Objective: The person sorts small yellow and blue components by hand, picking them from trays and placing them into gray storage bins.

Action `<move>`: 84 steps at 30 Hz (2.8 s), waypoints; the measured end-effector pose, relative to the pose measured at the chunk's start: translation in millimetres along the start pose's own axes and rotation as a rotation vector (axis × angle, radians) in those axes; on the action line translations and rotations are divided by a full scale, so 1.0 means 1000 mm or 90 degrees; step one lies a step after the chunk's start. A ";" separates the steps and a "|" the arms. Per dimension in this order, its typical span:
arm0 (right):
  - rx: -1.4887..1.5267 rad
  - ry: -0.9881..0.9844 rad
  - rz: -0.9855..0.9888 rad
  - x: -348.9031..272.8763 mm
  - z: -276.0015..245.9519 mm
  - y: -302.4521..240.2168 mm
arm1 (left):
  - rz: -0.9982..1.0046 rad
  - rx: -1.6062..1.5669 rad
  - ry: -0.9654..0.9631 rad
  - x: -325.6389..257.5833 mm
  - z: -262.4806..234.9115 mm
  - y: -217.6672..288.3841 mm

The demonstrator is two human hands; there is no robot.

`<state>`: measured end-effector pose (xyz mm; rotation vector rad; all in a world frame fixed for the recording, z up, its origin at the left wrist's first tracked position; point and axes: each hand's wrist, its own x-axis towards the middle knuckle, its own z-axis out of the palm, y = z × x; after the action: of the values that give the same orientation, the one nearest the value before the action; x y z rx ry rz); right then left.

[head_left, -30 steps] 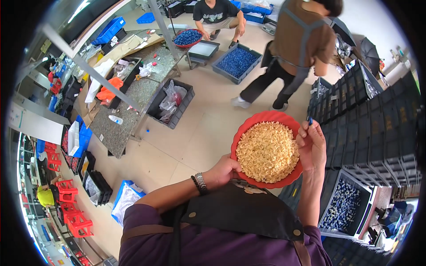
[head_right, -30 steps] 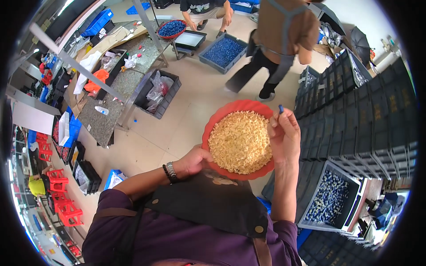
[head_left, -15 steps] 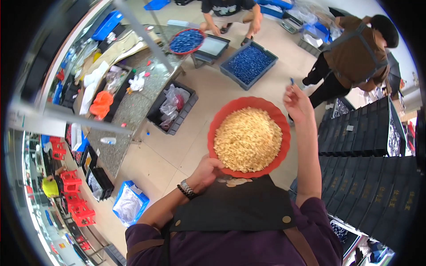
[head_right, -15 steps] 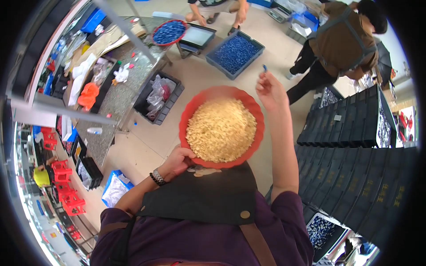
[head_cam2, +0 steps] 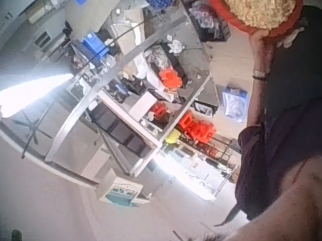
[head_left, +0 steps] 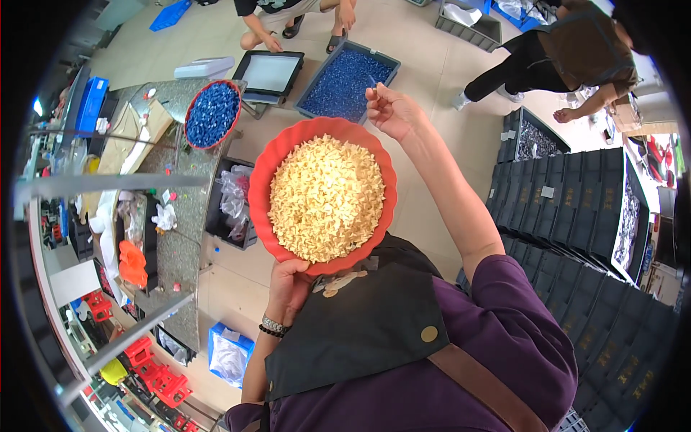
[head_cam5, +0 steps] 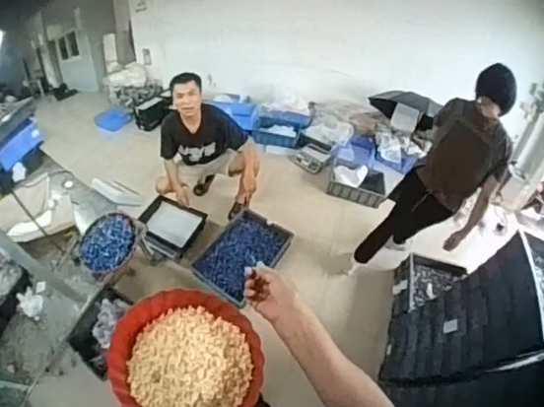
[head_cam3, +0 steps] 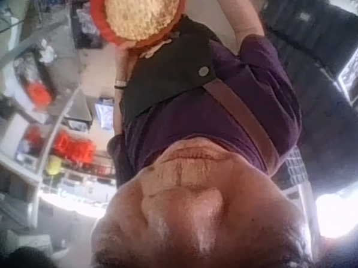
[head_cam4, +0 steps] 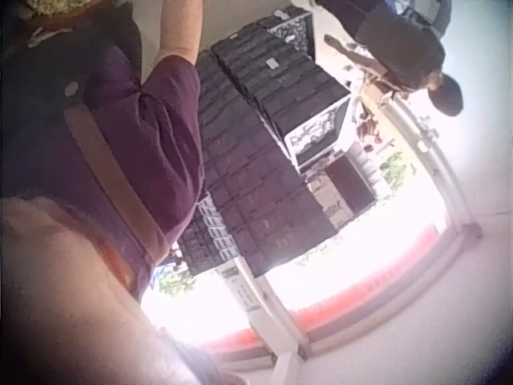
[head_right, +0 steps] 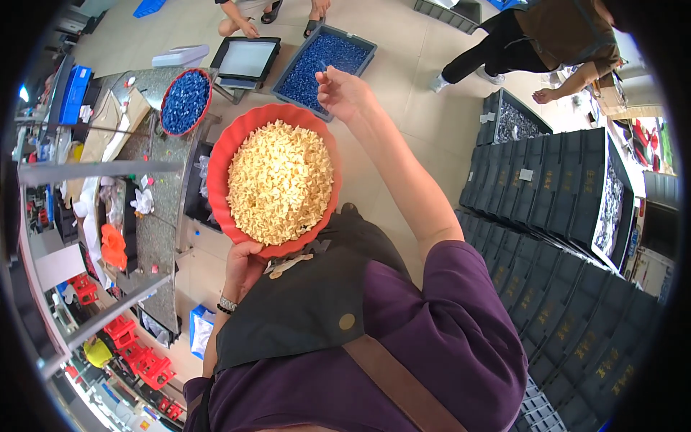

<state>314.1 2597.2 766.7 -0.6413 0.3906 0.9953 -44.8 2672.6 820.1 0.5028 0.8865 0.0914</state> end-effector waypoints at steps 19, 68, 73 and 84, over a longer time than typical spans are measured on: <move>0.006 0.055 0.037 0.245 0.079 -0.094 | -0.008 0.006 0.037 0.233 0.053 0.195; -0.159 0.031 0.213 0.654 0.093 -0.160 | 0.121 -0.232 0.216 0.458 0.208 0.225; -0.143 0.026 0.173 0.653 0.102 -0.161 | 0.138 -0.217 0.188 0.466 0.197 0.232; -0.025 0.069 0.172 0.680 0.097 -0.153 | 0.095 -0.192 0.199 0.482 0.164 0.228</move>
<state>787.6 3041.4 495.9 -0.6915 0.5644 1.2315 416.0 2945.8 664.1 0.2737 1.1164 0.4425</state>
